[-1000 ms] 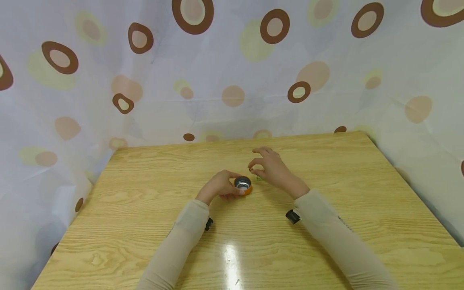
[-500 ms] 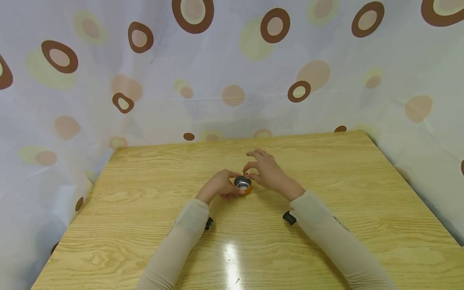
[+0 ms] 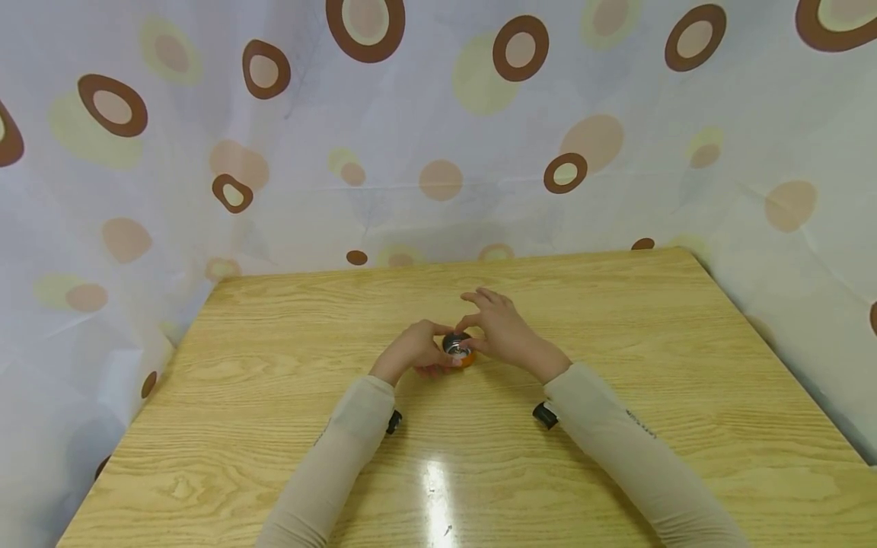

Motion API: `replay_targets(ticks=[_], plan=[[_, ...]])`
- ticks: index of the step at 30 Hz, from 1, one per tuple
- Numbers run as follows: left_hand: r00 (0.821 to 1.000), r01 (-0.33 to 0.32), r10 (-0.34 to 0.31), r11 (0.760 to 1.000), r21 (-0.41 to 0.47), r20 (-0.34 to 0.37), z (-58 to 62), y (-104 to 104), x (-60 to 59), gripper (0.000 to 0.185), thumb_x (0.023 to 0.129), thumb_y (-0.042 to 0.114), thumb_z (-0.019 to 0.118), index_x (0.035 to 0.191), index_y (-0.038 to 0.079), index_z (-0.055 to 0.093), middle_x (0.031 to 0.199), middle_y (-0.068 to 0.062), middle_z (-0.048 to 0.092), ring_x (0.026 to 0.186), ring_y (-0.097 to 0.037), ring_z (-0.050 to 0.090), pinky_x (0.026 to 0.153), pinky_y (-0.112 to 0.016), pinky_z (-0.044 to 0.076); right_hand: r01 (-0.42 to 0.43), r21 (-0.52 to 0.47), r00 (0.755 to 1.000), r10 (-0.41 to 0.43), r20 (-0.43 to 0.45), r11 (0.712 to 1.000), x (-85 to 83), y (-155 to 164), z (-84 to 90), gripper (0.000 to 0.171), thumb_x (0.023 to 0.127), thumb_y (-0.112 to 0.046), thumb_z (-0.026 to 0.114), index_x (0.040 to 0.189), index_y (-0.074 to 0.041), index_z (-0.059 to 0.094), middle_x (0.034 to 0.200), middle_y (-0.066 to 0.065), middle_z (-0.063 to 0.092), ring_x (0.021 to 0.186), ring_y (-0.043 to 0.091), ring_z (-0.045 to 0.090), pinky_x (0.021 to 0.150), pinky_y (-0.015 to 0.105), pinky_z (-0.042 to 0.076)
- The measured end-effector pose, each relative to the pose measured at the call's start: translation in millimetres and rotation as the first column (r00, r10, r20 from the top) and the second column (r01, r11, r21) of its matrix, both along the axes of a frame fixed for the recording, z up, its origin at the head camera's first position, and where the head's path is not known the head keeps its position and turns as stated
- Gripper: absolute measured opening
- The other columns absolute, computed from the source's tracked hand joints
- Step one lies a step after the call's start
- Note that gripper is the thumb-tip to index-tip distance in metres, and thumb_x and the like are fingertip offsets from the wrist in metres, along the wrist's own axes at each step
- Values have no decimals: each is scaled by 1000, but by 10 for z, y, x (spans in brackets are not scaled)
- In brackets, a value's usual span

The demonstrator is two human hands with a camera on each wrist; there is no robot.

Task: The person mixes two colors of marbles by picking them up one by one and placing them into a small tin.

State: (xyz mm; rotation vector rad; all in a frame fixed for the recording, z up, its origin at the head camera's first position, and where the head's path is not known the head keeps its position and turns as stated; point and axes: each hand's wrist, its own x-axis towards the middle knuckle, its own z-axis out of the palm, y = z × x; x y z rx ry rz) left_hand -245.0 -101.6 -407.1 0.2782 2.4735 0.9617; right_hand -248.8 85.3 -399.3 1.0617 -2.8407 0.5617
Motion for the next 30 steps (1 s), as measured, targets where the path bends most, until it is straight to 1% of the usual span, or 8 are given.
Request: replay_targets(ticks=[10, 16, 22, 30], plan=[[1000, 0, 0, 1000, 0, -6, -17, 3, -5, 64, 85, 19, 76, 142, 8, 49, 74, -10, 69, 63, -23, 68, 57, -31, 56, 23, -11, 999, -23, -33, 1000, -13, 83, 10, 20, 83, -25, 77, 101, -15, 75, 146, 21, 40, 138, 46, 26, 106, 66, 23], [1000, -6, 6, 1000, 1, -8, -9, 15, -8, 65, 84, 20, 77, 141, 7, 49, 75, -10, 70, 62, -22, 68, 57, -32, 56, 49, -22, 998, -50, -37, 999, -87, 198, 26, 21, 85, -24, 75, 103, -14, 75, 146, 22, 40, 137, 46, 25, 105, 67, 22], [1000, -6, 6, 1000, -1, -20, -20, 12, -1, 64, 84, 19, 77, 140, 7, 50, 73, -10, 70, 61, -22, 68, 55, -32, 55, 81, -33, 996, -82, -24, 996, -185, 359, 38, 20, 89, -22, 71, 106, -12, 74, 147, 23, 37, 139, 47, 19, 106, 68, 18], [1000, -6, 6, 1000, 3, -28, -16, 11, 7, 64, 84, 19, 77, 140, 8, 51, 73, -9, 70, 61, -21, 67, 54, -32, 55, 116, -41, 993, -117, -23, 992, -251, 494, 1, 20, 87, -20, 73, 104, -10, 75, 146, 24, 37, 140, 48, 16, 107, 67, 14]])
